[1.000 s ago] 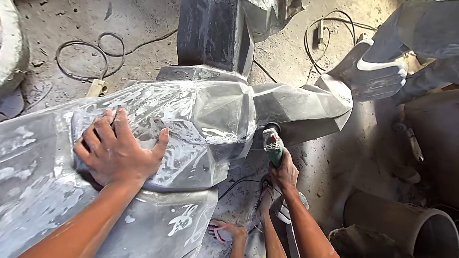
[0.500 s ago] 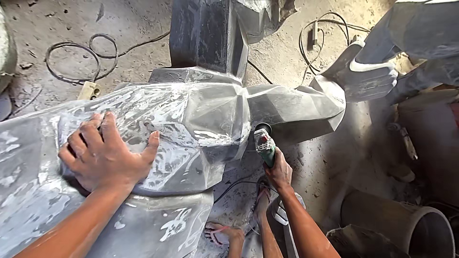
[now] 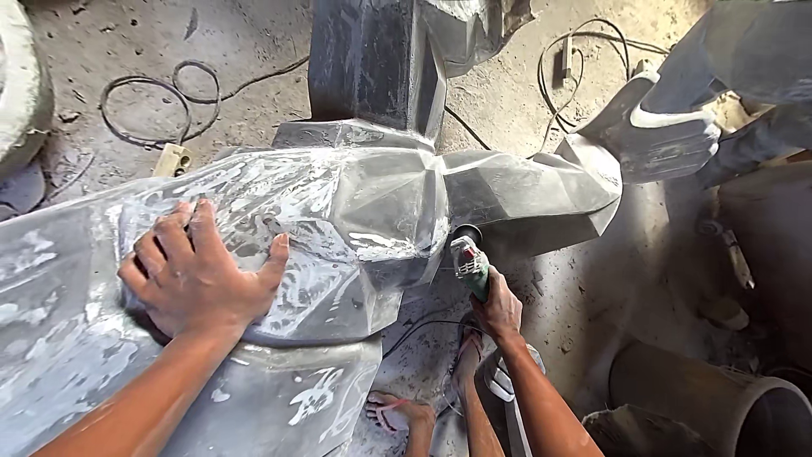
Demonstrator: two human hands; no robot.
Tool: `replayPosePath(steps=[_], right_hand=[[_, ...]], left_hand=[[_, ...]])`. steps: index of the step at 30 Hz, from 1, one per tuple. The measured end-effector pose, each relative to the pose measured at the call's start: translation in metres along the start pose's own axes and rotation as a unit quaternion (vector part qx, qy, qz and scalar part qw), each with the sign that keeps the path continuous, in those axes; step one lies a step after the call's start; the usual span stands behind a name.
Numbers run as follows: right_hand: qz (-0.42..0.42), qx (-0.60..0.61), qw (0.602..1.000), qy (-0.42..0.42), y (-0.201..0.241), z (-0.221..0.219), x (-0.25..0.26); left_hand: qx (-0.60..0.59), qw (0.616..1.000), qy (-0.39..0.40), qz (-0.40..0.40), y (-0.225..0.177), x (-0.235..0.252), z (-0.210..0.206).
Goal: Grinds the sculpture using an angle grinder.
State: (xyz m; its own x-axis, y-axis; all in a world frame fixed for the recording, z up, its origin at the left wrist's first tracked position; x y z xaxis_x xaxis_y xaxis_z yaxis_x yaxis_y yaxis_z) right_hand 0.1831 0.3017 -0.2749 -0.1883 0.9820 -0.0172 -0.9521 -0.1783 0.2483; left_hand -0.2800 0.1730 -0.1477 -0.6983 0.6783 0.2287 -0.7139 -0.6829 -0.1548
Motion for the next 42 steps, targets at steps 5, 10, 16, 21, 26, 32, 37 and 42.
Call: replayPosePath(steps=[5, 10, 16, 21, 26, 32, 37, 42], right_hand=[[-0.102, 0.023, 0.992, -0.072, -0.007, 0.013, -0.012], [-0.071, 0.013, 0.996, -0.056, 0.0, 0.005, -0.018], [-0.01, -0.011, 1.0, -0.011, 0.009, -0.018, -0.021], [-0.027, 0.003, 0.998, -0.053, 0.005, -0.011, -0.024], [-0.036, 0.01, 0.997, -0.062, 0.003, -0.012, -0.022], [0.029, -0.01, 0.999, -0.042, 0.01, -0.023, -0.021], [0.004, 0.0, 0.999, -0.049, -0.003, -0.012, -0.024], [-0.078, 0.016, 0.992, -0.098, -0.025, 0.029, -0.011]], left_hand=[[0.007, 1.0, 0.009, 0.004, -0.002, -0.001, 0.002], [0.006, 1.0, 0.007, 0.004, -0.003, -0.001, 0.001], [0.011, 1.0, 0.009, 0.008, -0.002, -0.001, 0.001], [0.011, 1.0, 0.004, 0.007, -0.002, -0.001, 0.0], [0.016, 1.0, 0.005, 0.006, -0.001, -0.001, -0.002], [0.009, 1.0, 0.01, 0.007, 0.001, -0.001, -0.002], [0.003, 1.0, 0.011, 0.008, 0.0, -0.002, -0.001], [0.01, 1.0, 0.007, 0.009, 0.0, -0.001, 0.0]])
Point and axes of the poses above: each hand's wrist, its own x-axis towards the middle knuckle, its own z-axis out of the back of the hand, y = z × x, the point moved 10 cm from there along x, towards the middle knuckle, and after that the axes turned 11 degrees about -y, right-handed, at the moved point
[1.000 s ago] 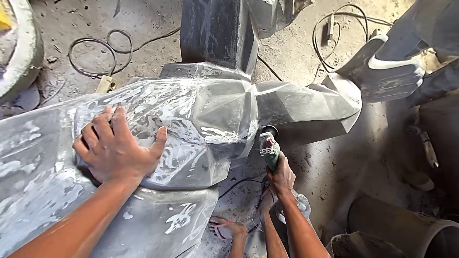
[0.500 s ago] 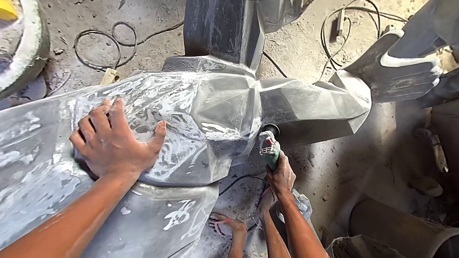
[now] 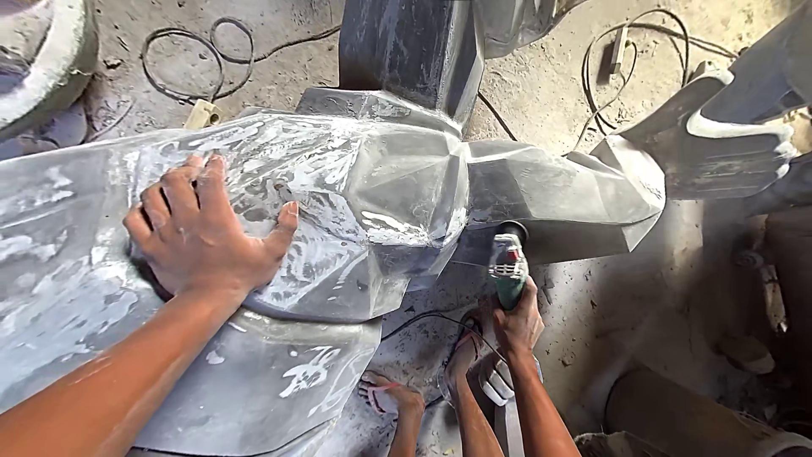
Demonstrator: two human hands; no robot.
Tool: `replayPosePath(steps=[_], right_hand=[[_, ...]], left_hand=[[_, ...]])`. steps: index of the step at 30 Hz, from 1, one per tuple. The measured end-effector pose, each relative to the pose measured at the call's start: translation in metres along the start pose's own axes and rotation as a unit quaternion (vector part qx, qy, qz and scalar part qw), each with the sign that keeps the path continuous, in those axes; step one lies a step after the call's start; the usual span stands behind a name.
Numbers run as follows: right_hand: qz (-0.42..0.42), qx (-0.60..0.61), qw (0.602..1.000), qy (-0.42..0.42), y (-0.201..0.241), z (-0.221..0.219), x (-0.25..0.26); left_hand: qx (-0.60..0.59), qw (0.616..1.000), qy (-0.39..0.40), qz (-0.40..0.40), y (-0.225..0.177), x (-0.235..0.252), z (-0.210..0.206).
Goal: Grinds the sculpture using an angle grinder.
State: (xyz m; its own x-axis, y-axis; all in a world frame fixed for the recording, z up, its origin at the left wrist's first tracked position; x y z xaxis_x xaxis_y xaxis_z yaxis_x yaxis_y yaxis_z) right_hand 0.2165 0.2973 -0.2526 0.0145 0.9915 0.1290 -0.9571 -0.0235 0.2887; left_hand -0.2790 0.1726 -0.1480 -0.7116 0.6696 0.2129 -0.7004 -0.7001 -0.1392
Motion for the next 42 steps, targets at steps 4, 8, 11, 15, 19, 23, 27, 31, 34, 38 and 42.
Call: replayPosePath(steps=[4, 8, 11, 15, 19, 23, 27, 31, 34, 38, 42], right_hand=[[0.018, 0.003, 1.0, -0.016, -0.001, 0.006, 0.012], [0.085, 0.008, 0.995, 0.057, 0.013, -0.024, 0.005], [0.115, 0.005, 0.99, 0.088, 0.02, -0.043, -0.005], [0.083, 0.017, 0.995, 0.042, 0.01, -0.031, -0.006], [0.008, 0.022, 1.0, -0.01, -0.01, -0.004, 0.004], [-0.014, 0.015, 1.0, -0.014, -0.018, 0.004, 0.005], [0.039, 0.026, 0.998, 0.031, -0.016, -0.014, -0.001], [0.054, 0.034, 0.997, 0.045, -0.016, -0.017, 0.002], [0.013, 0.045, 0.999, 0.0, -0.02, 0.001, 0.01], [0.007, 0.039, 0.999, -0.021, -0.018, 0.01, 0.017], [0.039, 0.043, 0.997, 0.057, -0.003, -0.019, 0.009]], left_hand=[[-0.001, 1.0, -0.002, 0.004, 0.003, -0.002, -0.001], [-0.004, 1.0, -0.001, 0.004, 0.003, -0.001, -0.001], [-0.009, 1.0, -0.003, 0.005, 0.002, 0.001, -0.003], [-0.008, 1.0, -0.011, 0.006, 0.012, 0.0, -0.01], [-0.025, 1.0, -0.015, -0.001, 0.013, 0.001, -0.013], [-0.036, 0.999, -0.019, -0.008, 0.018, 0.0, -0.016], [-0.021, 1.0, -0.022, -0.003, 0.034, -0.002, -0.027], [-0.019, 1.0, -0.023, -0.007, 0.039, -0.002, -0.03], [-0.014, 1.0, -0.023, -0.005, 0.038, -0.001, -0.029], [-0.022, 1.0, -0.018, 0.002, 0.035, -0.001, -0.028], [-0.025, 0.999, -0.022, 0.006, 0.034, -0.002, -0.024]])
Point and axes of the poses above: each hand's wrist, its own x-axis towards the middle knuckle, its own z-axis out of the back of the hand, y = z × x, the point moved 10 cm from there along x, towards the middle knuckle, and after that the axes turned 11 degrees about -y, right-handed, at the moved point
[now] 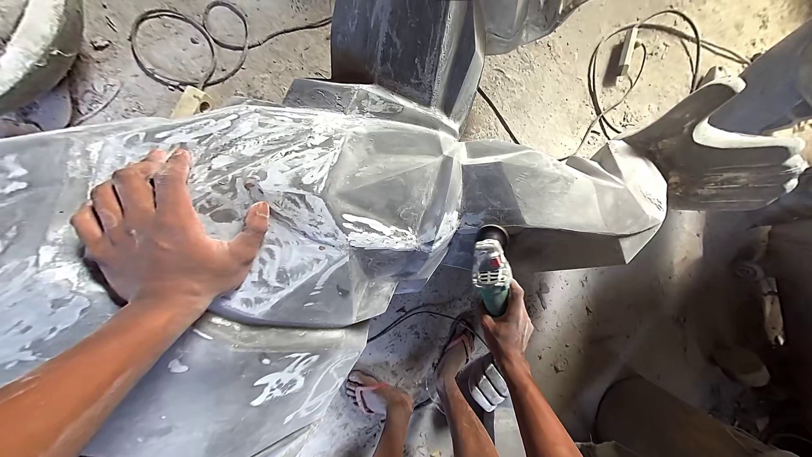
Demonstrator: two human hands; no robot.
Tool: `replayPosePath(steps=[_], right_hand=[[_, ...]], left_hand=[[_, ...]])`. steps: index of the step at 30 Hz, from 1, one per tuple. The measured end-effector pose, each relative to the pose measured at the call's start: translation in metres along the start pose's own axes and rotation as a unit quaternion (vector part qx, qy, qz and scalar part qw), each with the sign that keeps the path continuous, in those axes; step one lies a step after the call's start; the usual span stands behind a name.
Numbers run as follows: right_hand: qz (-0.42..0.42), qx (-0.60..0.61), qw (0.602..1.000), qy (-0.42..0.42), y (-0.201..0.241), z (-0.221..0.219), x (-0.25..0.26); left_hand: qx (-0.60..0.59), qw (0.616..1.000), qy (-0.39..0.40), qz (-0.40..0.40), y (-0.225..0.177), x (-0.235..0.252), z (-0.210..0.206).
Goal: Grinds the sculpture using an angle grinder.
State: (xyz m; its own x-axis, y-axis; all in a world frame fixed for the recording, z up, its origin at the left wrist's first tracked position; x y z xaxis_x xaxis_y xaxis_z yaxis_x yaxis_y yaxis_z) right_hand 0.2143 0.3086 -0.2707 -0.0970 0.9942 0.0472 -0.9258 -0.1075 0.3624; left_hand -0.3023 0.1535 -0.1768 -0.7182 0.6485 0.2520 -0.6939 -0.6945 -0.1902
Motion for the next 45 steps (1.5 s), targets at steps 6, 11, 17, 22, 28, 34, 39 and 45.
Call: replayPosePath(steps=[6, 11, 17, 22, 28, 34, 39, 45], right_hand=[[0.009, 0.016, 0.997, 0.071, 0.021, -0.018, -0.009], [0.06, -0.023, 0.989, 0.131, 0.041, 0.038, 0.022], [0.147, -0.183, 0.948, 0.214, 0.088, 0.067, 0.08], [0.164, -0.283, 0.907, 0.267, 0.121, 0.045, 0.087], [0.155, -0.332, 0.886, 0.285, 0.13, 0.042, 0.081], [0.103, -0.314, 0.918, 0.219, 0.117, 0.077, 0.088], [0.11, -0.298, 0.91, 0.265, 0.122, 0.05, 0.073], [0.107, -0.295, 0.912, 0.264, 0.123, 0.049, 0.079]], left_hand=[[0.018, 1.0, 0.011, 0.005, -0.022, 0.002, 0.018], [0.02, 1.0, 0.007, 0.003, -0.036, 0.005, 0.028], [0.01, 1.0, 0.014, 0.013, -0.033, 0.005, 0.026], [0.006, 1.0, 0.025, 0.011, -0.033, 0.006, 0.025], [0.005, 1.0, 0.014, 0.01, -0.031, 0.007, 0.023], [0.005, 1.0, 0.01, 0.014, -0.03, 0.006, 0.022], [-0.002, 1.0, 0.025, 0.013, -0.031, 0.007, 0.023], [0.006, 1.0, 0.022, 0.017, -0.032, 0.005, 0.025]])
Point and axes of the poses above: each hand's wrist, its own x-axis towards the middle knuckle, its own z-axis out of the back of the hand, y = z × x, the point moved 10 cm from there along x, towards the middle knuckle, and after that the axes turned 11 degrees about -y, right-handed, at the moved point
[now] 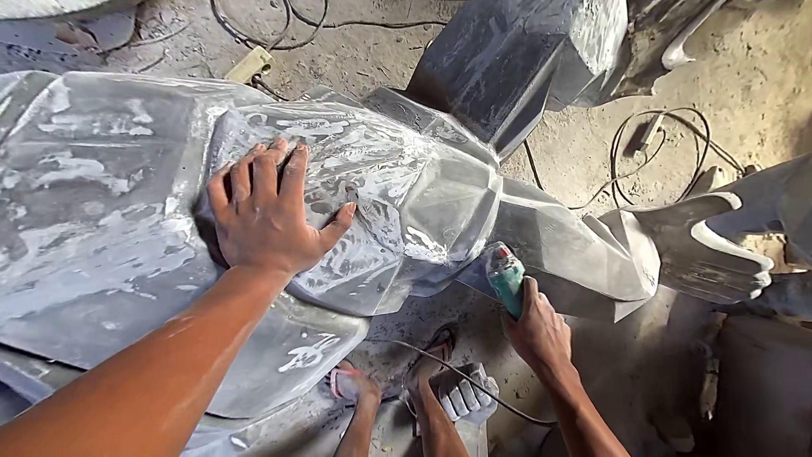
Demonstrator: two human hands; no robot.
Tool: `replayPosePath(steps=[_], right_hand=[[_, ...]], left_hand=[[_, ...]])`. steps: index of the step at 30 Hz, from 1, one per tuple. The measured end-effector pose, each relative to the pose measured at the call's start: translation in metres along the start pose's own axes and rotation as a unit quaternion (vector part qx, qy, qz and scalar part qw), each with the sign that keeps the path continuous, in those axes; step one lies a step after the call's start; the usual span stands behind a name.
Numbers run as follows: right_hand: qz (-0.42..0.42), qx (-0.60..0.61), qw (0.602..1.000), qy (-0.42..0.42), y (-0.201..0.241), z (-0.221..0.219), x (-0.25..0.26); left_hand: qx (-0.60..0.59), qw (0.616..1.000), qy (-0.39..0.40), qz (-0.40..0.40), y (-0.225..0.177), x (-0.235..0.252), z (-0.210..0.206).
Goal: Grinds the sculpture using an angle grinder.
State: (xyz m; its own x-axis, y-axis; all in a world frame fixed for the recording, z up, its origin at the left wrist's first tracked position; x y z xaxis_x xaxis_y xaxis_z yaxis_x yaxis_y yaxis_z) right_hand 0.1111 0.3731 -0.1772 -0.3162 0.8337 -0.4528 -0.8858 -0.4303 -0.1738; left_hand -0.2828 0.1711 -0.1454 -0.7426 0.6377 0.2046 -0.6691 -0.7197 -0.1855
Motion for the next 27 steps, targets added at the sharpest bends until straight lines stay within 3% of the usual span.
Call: replayPosePath(steps=[5, 14, 23, 27], right_hand=[[-0.01, -0.01, 0.999, -0.047, -0.022, 0.025, -0.006], [0.021, -0.018, 1.0, 0.0, 0.012, -0.015, -0.003], [-0.055, 0.009, 0.994, -0.093, -0.051, 0.015, -0.026], [-0.05, 0.021, 0.997, -0.055, -0.041, -0.011, -0.028]], left_hand=[[0.005, 1.0, 0.0, 0.001, 0.0, 0.0, 0.0], [0.0, 1.0, -0.006, -0.006, 0.001, 0.0, -0.002], [-0.015, 1.0, 0.001, -0.001, -0.003, 0.0, -0.001], [-0.018, 1.0, 0.003, -0.002, -0.003, 0.001, -0.001]])
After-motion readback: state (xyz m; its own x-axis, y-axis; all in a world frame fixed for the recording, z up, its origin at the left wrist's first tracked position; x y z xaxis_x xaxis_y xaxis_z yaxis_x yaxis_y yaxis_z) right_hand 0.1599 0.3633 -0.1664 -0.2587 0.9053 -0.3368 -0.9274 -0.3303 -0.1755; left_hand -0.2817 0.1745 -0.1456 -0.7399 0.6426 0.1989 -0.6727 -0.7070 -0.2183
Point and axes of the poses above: each hand's wrist, its own x-axis towards the middle knuckle, its own z-axis out of the back of the hand, y = z × x, the point moved 10 cm from there along x, towards the middle knuckle, and after that the axes turned 11 degrees about -y, right-handed, at the moved point
